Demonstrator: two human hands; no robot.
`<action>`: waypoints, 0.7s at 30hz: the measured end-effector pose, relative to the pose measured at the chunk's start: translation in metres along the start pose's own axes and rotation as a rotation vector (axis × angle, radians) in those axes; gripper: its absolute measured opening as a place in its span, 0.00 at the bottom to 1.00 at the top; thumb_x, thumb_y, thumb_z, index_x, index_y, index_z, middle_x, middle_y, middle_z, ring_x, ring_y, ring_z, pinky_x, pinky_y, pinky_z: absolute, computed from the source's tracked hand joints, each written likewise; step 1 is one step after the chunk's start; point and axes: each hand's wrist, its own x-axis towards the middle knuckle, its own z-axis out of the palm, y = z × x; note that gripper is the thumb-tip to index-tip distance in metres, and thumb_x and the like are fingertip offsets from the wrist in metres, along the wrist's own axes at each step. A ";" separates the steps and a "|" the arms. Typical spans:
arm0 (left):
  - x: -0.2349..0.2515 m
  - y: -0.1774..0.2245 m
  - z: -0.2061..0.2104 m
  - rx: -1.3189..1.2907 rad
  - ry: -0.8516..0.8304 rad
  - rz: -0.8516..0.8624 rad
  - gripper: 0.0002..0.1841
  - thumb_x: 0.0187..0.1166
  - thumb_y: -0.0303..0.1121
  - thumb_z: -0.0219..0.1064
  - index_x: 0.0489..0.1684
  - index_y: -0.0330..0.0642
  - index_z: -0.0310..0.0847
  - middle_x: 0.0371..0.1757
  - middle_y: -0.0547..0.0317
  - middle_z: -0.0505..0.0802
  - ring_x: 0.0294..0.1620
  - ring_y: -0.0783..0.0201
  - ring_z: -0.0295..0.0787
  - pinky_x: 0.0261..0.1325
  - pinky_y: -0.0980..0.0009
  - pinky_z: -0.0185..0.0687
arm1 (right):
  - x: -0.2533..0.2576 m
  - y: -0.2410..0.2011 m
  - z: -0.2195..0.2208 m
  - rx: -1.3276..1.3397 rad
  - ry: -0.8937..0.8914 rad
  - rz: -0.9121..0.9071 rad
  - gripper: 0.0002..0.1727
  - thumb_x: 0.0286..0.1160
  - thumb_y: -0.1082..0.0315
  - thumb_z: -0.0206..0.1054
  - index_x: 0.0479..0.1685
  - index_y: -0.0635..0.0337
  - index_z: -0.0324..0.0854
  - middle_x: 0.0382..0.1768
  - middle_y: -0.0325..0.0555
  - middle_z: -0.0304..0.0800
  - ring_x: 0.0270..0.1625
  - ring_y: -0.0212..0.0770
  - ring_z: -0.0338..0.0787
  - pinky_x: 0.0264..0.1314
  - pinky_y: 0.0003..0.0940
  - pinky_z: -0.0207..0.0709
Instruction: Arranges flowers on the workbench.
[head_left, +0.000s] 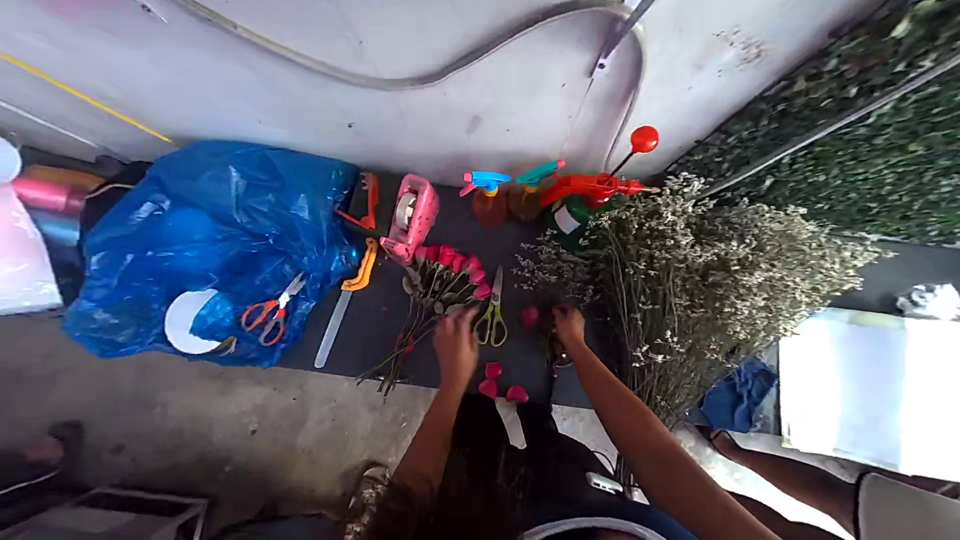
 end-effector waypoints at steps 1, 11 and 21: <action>-0.002 -0.025 -0.014 0.030 0.067 -0.121 0.31 0.71 0.29 0.74 0.79 0.39 0.75 0.77 0.28 0.77 0.79 0.25 0.69 0.77 0.29 0.63 | -0.001 0.001 0.000 0.041 0.041 0.002 0.20 0.91 0.62 0.55 0.70 0.66 0.80 0.61 0.63 0.89 0.61 0.55 0.92 0.67 0.51 0.83; 0.020 -0.125 -0.027 0.256 -0.288 -0.451 0.29 0.88 0.36 0.58 0.88 0.39 0.61 0.76 0.37 0.82 0.72 0.38 0.84 0.71 0.38 0.76 | -0.034 0.019 0.034 -0.123 0.082 0.016 0.47 0.75 0.56 0.74 0.89 0.64 0.52 0.80 0.67 0.71 0.76 0.61 0.81 0.75 0.55 0.76; -0.059 -0.133 -0.020 -0.002 0.074 -0.380 0.24 0.85 0.31 0.64 0.79 0.32 0.71 0.69 0.30 0.86 0.59 0.30 0.90 0.59 0.34 0.82 | -0.045 0.017 0.045 0.056 0.254 0.036 0.45 0.76 0.61 0.74 0.87 0.68 0.52 0.78 0.72 0.72 0.76 0.63 0.80 0.77 0.54 0.74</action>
